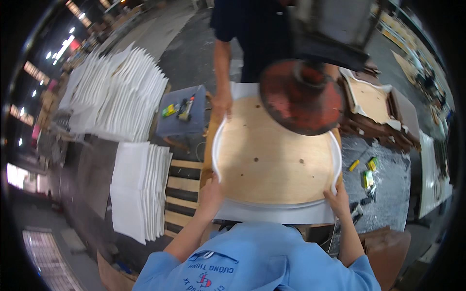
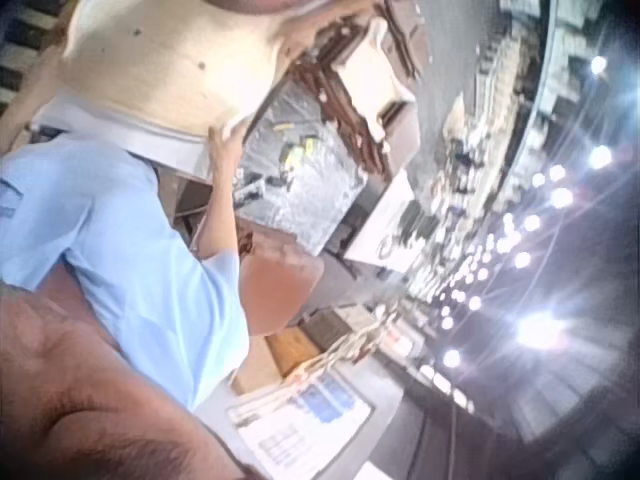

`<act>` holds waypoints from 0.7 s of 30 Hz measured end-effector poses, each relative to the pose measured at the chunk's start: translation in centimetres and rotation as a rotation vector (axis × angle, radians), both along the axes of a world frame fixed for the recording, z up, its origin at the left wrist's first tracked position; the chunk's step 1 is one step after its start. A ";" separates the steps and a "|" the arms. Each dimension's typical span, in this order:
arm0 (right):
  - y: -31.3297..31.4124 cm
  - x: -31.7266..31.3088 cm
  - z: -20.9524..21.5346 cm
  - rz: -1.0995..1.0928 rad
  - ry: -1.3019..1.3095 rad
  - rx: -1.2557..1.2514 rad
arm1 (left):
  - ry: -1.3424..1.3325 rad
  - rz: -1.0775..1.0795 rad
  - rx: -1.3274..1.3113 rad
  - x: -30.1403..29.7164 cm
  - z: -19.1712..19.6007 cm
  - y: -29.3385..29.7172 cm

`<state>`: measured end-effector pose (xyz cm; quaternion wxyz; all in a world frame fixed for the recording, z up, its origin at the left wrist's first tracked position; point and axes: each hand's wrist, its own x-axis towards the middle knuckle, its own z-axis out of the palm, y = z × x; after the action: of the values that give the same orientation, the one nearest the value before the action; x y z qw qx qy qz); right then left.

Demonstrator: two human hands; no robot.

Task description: The person places a white foam sheet onto a wooden chair base and uses a pneumatic staple gun to attach the foam to the base. A coworker assists by holding the base and applying pressure with a press. The person repeats this process for a second chair base.

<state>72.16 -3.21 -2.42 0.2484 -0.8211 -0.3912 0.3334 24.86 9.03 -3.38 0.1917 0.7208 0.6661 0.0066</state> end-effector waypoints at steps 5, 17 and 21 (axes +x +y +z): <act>1.2 -0.6 -0.7 -0.014 0.141 0.151 | 0.034 0.008 -0.008 -0.4 0.2 -0.3; 4.2 3.4 0.6 0.309 -0.321 -0.229 | -0.623 0.431 0.127 -9.1 -2.8 4.9; 3.3 7.9 -1.4 -0.117 -0.281 -0.073 | -0.974 0.506 -0.233 -5.3 -1.8 8.0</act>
<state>80.06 0.10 -3.82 0.1802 -0.8895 -0.3613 0.2139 19.57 16.99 -5.22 0.5479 0.4262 0.6492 0.3110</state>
